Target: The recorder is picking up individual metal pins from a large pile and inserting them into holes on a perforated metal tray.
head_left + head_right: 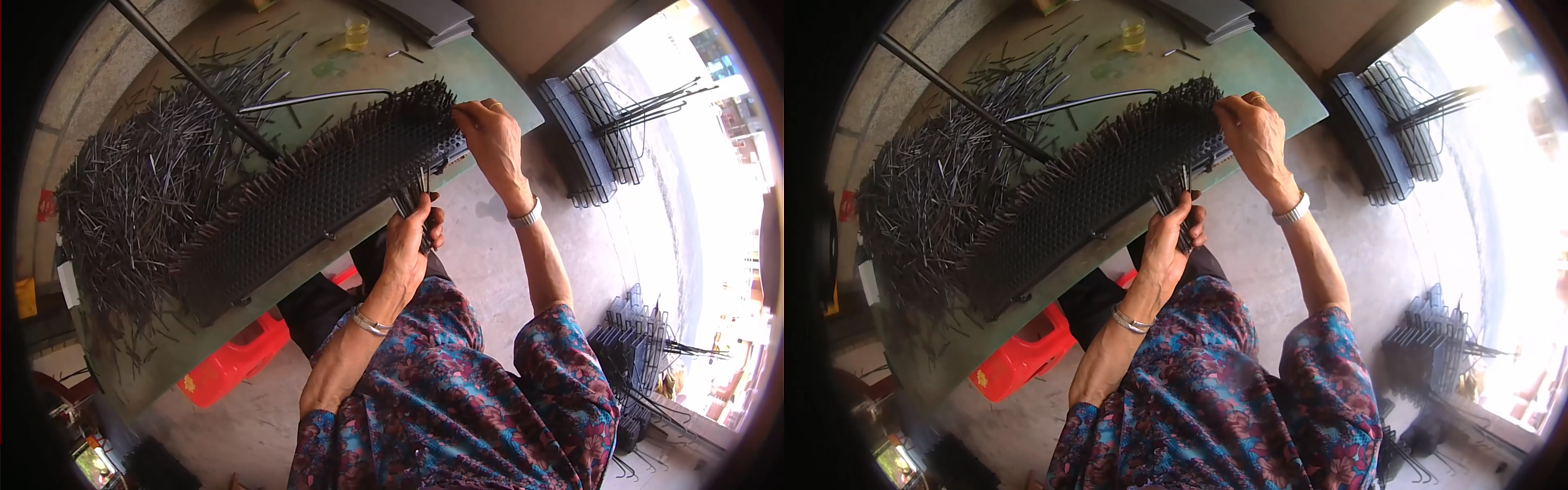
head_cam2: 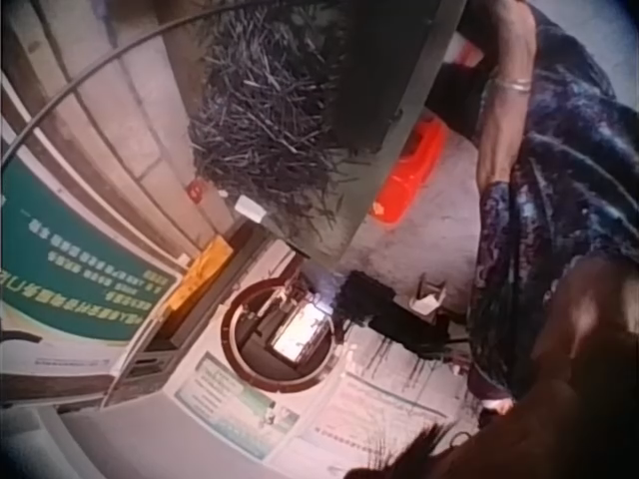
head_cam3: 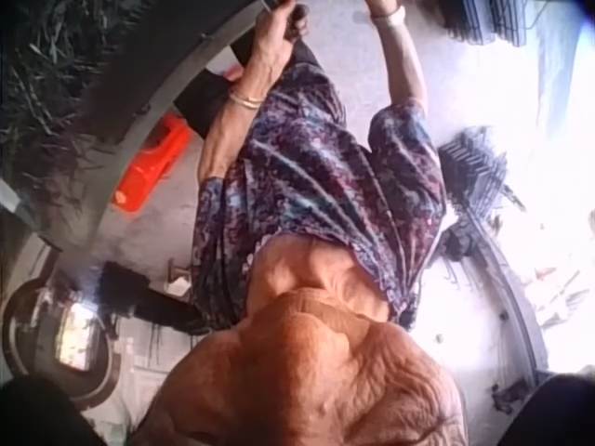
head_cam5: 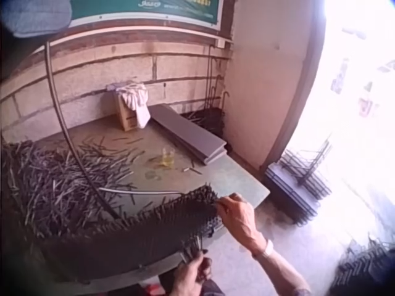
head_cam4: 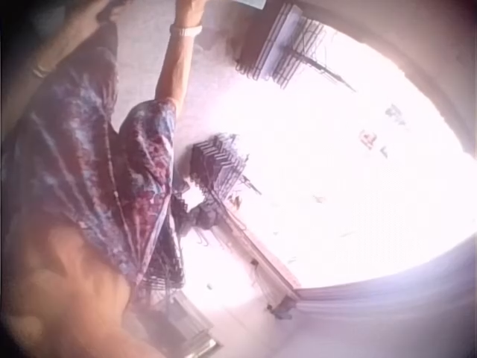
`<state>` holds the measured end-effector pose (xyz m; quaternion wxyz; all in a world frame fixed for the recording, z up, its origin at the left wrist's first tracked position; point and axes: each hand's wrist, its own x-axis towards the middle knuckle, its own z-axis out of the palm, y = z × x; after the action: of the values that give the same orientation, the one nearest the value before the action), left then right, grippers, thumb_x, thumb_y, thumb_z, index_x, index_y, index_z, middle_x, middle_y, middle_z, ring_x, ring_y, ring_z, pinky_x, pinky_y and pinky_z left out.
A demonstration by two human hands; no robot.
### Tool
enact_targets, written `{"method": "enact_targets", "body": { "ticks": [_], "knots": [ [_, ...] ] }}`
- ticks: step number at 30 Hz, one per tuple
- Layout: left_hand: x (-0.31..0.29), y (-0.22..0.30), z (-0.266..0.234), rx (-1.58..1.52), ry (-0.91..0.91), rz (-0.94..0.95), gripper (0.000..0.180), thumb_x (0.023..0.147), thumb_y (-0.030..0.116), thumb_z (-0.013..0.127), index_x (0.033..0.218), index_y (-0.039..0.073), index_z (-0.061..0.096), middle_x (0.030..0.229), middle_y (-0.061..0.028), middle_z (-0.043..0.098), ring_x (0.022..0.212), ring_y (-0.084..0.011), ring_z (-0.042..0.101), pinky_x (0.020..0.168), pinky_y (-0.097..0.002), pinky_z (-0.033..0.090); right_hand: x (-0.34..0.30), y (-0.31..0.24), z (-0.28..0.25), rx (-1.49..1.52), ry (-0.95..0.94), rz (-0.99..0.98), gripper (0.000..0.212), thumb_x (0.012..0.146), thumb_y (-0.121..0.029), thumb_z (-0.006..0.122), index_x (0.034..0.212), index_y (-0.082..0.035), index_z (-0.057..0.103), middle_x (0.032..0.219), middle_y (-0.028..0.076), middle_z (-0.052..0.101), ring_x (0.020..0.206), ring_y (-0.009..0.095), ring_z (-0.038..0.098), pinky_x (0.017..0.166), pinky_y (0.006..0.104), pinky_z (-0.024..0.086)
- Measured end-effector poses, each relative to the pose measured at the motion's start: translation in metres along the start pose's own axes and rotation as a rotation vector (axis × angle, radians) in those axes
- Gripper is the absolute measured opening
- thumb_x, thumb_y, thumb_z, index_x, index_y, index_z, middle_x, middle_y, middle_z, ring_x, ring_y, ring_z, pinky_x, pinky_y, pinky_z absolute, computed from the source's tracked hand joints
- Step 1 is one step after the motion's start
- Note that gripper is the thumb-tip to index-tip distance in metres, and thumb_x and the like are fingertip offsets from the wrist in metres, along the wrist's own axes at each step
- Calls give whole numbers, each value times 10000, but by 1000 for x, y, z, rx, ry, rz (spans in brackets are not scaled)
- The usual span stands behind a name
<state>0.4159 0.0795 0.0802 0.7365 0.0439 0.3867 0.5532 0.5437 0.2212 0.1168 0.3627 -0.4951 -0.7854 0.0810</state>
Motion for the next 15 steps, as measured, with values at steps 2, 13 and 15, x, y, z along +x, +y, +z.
{"method": "enact_targets", "body": {
  "ticks": [2,13,15],
  "knots": [
    [0,0,0,45,-17,35,283,979,262,574,1094,5,556,721,-30,543,599,-99,481,525,-258,377,1,-3,-2,-23,-40,41,130,855,-190,656,932,-95,700,858,104,630,747,299,622,661,389,492],
    [-3,1,3,47,11,38,316,951,277,622,1096,-1,583,739,-29,580,626,-107,540,504,-237,393,-9,-2,2,-84,4,78,145,876,-228,638,955,-144,725,904,97,626,743,289,634,637,396,491],
    [-3,0,2,55,4,43,323,947,281,627,1099,-1,587,739,-27,580,626,-104,539,497,-232,387,-11,4,3,-117,8,43,172,887,-245,639,991,-145,732,914,94,626,744,282,637,637,393,490]
  ]
}}
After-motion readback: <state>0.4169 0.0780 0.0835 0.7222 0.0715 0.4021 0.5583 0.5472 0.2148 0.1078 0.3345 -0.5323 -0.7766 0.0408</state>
